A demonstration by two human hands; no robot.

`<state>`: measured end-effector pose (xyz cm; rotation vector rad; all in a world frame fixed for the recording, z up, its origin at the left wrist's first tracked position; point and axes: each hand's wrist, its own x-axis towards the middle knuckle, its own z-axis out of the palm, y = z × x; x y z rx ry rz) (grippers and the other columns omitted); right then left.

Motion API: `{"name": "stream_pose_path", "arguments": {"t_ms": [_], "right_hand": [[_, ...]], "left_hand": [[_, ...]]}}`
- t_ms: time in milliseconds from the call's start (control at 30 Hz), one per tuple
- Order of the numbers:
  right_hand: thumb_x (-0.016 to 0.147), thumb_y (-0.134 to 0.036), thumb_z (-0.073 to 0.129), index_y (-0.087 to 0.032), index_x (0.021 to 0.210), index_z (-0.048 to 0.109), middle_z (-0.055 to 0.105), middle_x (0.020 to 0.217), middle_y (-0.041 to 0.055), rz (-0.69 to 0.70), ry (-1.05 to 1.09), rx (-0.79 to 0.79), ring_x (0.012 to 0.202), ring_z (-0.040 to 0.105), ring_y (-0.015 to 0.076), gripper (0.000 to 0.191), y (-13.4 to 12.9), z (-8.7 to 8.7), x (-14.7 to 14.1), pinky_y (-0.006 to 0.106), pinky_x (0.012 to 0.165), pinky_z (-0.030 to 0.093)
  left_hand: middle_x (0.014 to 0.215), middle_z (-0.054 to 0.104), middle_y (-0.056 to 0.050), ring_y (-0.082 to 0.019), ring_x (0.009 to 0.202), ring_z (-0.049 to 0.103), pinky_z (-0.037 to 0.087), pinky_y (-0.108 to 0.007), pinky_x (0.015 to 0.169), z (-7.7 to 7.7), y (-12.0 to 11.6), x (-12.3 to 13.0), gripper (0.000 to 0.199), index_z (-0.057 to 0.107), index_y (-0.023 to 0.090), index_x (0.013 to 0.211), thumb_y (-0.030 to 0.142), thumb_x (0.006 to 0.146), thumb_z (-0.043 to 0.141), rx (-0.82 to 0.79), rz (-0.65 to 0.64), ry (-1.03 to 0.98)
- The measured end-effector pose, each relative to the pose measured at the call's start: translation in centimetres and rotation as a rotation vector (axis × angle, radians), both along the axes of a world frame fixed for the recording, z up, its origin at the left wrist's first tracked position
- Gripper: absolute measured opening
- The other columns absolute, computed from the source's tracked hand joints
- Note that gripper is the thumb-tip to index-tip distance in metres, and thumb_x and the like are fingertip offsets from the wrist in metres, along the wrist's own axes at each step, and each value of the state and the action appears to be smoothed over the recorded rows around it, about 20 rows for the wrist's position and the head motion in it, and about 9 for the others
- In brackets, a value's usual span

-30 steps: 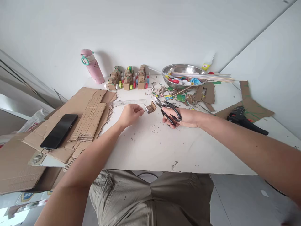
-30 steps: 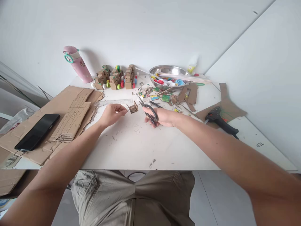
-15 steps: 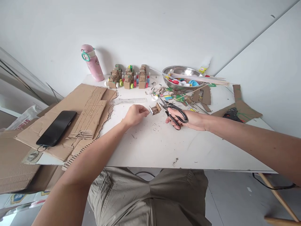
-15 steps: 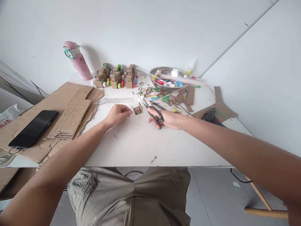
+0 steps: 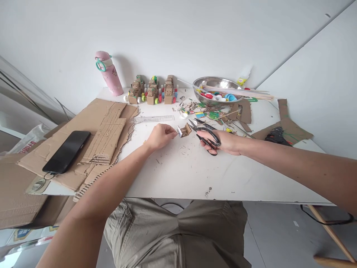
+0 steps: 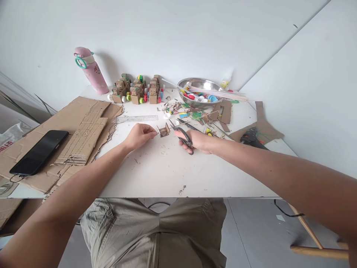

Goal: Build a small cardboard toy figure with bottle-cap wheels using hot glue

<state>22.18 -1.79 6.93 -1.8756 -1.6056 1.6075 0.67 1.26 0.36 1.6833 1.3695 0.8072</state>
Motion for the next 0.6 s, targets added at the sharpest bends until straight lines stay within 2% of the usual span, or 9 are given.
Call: {"name": "stream_pose_path", "arguments": {"t_ms": [167,267,333,400,500,600], "right_hand": [[0.109,-0.037,0.047,-0.02,0.062,0.047,0.041,0.052,-0.0028,-0.039,0.019,-0.084,0.045,0.032,0.0075,0.05,-0.2,-0.2,0.1,0.021,0.045,0.027],[0.104,-0.032,0.057,-0.021,0.059,0.044,0.038,0.051,-0.0049,-0.067,-0.009,-0.091,0.045,0.028,0.005,0.048,-0.2,-0.5,0.3,0.019,0.043,0.022],[0.1,-0.04,0.067,-0.021,0.059,0.044,0.039,0.051,-0.0046,-0.036,-0.008,-0.089,0.045,0.029,0.0052,0.05,0.1,-1.0,0.8,0.02,0.043,0.021],[0.094,-0.057,0.072,-0.023,0.059,0.047,0.043,0.052,-0.003,0.053,-0.008,-0.07,0.044,0.031,0.0069,0.055,0.5,-1.4,1.6,0.023,0.043,0.023],[0.086,-0.076,0.072,-0.024,0.057,0.049,0.046,0.053,0.0001,0.214,-0.141,0.043,0.044,0.036,0.0102,0.064,1.4,-2.2,3.5,0.029,0.046,0.028],[0.083,-0.073,0.077,-0.026,0.051,0.046,0.045,0.052,0.0027,0.309,-0.432,0.261,0.046,0.043,0.016,0.064,2.3,-3.3,5.9,0.033,0.049,0.03]], "left_hand": [[0.066,0.072,-0.001,-0.018,0.066,0.064,0.053,-0.029,0.067,-0.3,-0.1,0.1,0.013,0.075,0.021,0.067,0.027,0.075,0.066,0.063,-0.032,0.078],[0.068,0.074,-0.002,-0.018,0.067,0.065,0.054,-0.029,0.069,-0.3,-0.2,0.3,0.013,0.074,0.021,0.065,0.025,0.075,0.067,0.065,-0.038,0.126],[0.069,0.074,-0.002,-0.018,0.068,0.066,0.054,-0.029,0.069,-0.2,-0.2,0.3,0.013,0.074,0.021,0.065,0.024,0.075,0.067,0.059,-0.052,0.145],[0.069,0.074,-0.003,-0.019,0.068,0.067,0.055,-0.03,0.07,-0.1,-0.1,0.1,0.012,0.074,0.022,0.065,0.024,0.075,0.067,0.059,-0.06,0.157],[0.069,0.074,-0.003,-0.02,0.069,0.067,0.056,-0.031,0.072,-0.2,0.2,-0.3,0.012,0.075,0.022,0.066,0.024,0.075,0.068,0.072,-0.041,0.175],[0.07,0.075,-0.004,-0.022,0.07,0.068,0.056,-0.032,0.073,-0.4,0.6,-0.7,0.011,0.076,0.023,0.066,0.023,0.075,0.069,0.089,-0.01,0.212]]}}
